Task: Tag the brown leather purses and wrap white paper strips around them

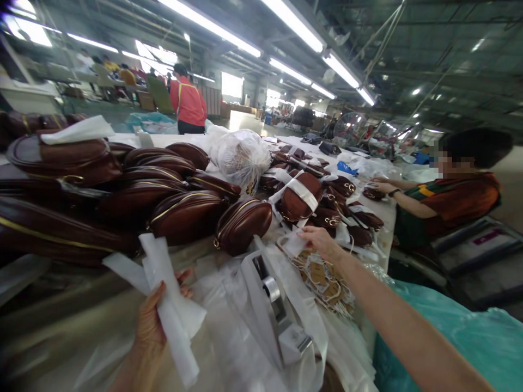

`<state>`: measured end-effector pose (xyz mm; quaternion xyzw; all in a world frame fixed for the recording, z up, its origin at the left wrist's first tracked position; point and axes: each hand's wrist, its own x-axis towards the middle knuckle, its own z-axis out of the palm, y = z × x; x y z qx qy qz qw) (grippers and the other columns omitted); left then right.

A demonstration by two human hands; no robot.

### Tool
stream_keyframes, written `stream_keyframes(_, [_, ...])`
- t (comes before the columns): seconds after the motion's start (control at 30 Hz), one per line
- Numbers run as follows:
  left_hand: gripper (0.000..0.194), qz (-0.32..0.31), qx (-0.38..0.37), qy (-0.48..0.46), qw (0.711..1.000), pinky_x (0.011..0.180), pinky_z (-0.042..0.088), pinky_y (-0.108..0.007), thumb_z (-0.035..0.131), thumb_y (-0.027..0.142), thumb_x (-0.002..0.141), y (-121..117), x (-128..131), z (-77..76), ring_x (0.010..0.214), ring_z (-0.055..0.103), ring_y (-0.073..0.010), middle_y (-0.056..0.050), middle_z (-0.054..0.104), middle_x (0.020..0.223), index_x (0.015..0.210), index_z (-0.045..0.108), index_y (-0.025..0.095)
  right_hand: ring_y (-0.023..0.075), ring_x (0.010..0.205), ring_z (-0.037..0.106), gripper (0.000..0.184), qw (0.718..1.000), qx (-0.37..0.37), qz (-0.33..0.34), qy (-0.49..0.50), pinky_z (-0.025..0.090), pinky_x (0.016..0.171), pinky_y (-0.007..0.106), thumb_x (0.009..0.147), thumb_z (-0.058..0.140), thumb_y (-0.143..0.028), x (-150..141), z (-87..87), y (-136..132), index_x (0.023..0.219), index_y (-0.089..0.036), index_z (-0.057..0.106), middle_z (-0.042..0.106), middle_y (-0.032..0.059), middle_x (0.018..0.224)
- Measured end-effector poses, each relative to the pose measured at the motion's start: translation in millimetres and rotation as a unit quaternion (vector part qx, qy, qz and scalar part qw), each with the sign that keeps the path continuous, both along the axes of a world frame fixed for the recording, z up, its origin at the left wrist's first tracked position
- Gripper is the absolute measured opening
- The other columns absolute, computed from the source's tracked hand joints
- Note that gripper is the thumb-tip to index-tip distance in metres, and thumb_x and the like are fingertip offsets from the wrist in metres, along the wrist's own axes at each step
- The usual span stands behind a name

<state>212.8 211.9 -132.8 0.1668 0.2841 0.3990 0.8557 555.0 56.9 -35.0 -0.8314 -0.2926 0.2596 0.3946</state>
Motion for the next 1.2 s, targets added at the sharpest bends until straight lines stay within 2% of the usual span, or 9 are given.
stream_keyframes(0.13, [0.039, 0.003, 0.011, 0.005, 1.000, 0.056, 0.050, -0.025, 0.080, 0.033, 0.051, 2.2, -0.4, -5.4, 0.056, 0.053, -0.0102, -0.010, 0.067, 0.093, 0.080, 0.066, 0.013, 0.0224, 0.091, 0.059, 0.033, 0.995, -0.049, 0.023, -0.089, 0.046, 0.078, 0.032, 0.059, 0.067, -0.029, 2.2, 8.6, 11.3, 0.091, -0.018, 0.067, 0.067, 0.0053, 0.092])
stream_keyframes(0.2, [0.039, 0.004, 0.017, 0.005, 1.000, 0.056, 0.050, -0.025, 0.080, 0.033, 0.051, 2.4, -0.3, -6.6, 0.056, 0.053, -0.0104, -0.011, 0.067, 0.093, 0.081, 0.066, 0.013, 0.0231, 0.095, 0.057, 0.034, 0.989, -0.064, 0.033, -0.131, 0.044, 0.083, 0.032, 0.058, 0.069, -0.029, -8.5, 14.7, -2.6, 0.090, -0.019, 0.067, 0.066, 0.0053, 0.095])
stream_keyframes(0.3, [0.039, -0.003, 0.021, -0.002, 1.000, 0.055, 0.050, -0.025, 0.080, 0.034, 0.051, 1.8, 0.1, -6.7, 0.056, 0.053, -0.0108, -0.010, 0.067, 0.090, 0.081, 0.066, 0.013, 0.0210, 0.079, 0.060, 0.025, 0.982, -0.101, 0.076, -0.140, 0.045, 0.075, 0.031, 0.065, 0.064, -0.041, -42.8, 16.6, -41.5, 0.078, -0.019, 0.066, 0.066, 0.0043, 0.079])
stream_keyframes(0.4, [0.039, -0.015, 0.018, -0.012, 1.000, 0.056, 0.052, -0.026, 0.080, 0.032, 0.051, 1.7, -0.5, -6.7, 0.057, 0.054, -0.0118, -0.010, 0.067, 0.091, 0.082, 0.065, 0.014, 0.0216, 0.077, 0.062, 0.040, 0.969, -0.175, 0.116, -0.127, 0.048, 0.070, 0.032, 0.065, 0.064, -0.049, -85.7, 4.5, -80.9, 0.091, -0.019, 0.066, 0.068, 0.0065, 0.085])
stream_keyframes(0.5, [0.039, -0.021, 0.012, -0.012, 1.000, 0.056, 0.053, -0.025, 0.081, 0.030, 0.050, 1.9, -2.5, -5.9, 0.057, 0.055, -0.0121, -0.010, 0.068, 0.092, 0.081, 0.065, 0.013, 0.0266, 0.091, 0.063, 0.060, 0.960, -0.226, 0.074, -0.150, 0.049, 0.078, 0.037, 0.065, 0.065, -0.049, -114.8, -13.5, -101.7, 0.115, -0.017, 0.057, 0.063, 0.0142, 0.111])
stream_keyframes(0.57, [0.039, -0.021, 0.009, -0.012, 1.000, 0.055, 0.053, -0.025, 0.082, 0.029, 0.049, 1.9, -3.5, -4.2, 0.057, 0.056, -0.0120, -0.010, 0.068, 0.091, 0.080, 0.065, 0.014, 0.0299, 0.101, 0.060, 0.063, 0.958, -0.220, 0.038, -0.182, 0.047, 0.085, 0.041, 0.069, 0.061, -0.048, -121.6, -22.6, -104.4, 0.121, -0.015, 0.053, 0.057, 0.0181, 0.120])
stream_keyframes(0.67, [0.039, -0.019, 0.002, -0.006, 1.000, 0.055, 0.053, -0.026, 0.083, 0.030, 0.047, 1.6, -3.6, -1.7, 0.056, 0.055, -0.0119, -0.010, 0.068, 0.090, 0.078, 0.065, 0.014, 0.0323, 0.108, 0.057, 0.067, 0.959, -0.208, 0.022, -0.191, 0.044, 0.091, 0.045, 0.067, 0.064, -0.043, -120.4, -28.8, -100.5, 0.124, -0.013, 0.048, 0.055, 0.0194, 0.124])
stream_keyframes(0.93, [0.036, -0.023, 0.002, -0.019, 1.000, 0.055, 0.053, -0.026, 0.081, 0.029, 0.051, 2.7, -1.8, -5.6, 0.056, 0.057, -0.0126, -0.009, 0.068, 0.089, 0.080, 0.065, 0.013, 0.0253, 0.094, 0.064, 0.067, 0.955, -0.194, -0.001, -0.223, 0.049, 0.083, 0.037, 0.062, 0.058, -0.017, -111.0, -27.8, -93.4, 0.128, -0.017, 0.046, 0.064, 0.0102, 0.108])
stream_keyframes(1.2, [0.038, -0.016, 0.001, -0.020, 1.000, 0.053, 0.052, -0.026, 0.079, 0.029, 0.052, 0.7, -1.6, -4.0, 0.055, 0.055, -0.0124, -0.010, 0.068, 0.091, 0.083, 0.065, 0.013, 0.0211, 0.083, 0.065, 0.033, 0.946, -0.120, 0.009, -0.301, 0.048, 0.079, 0.031, 0.068, 0.055, -0.018, -56.1, 9.6, -49.1, 0.099, -0.019, 0.067, 0.071, 0.0047, 0.096])
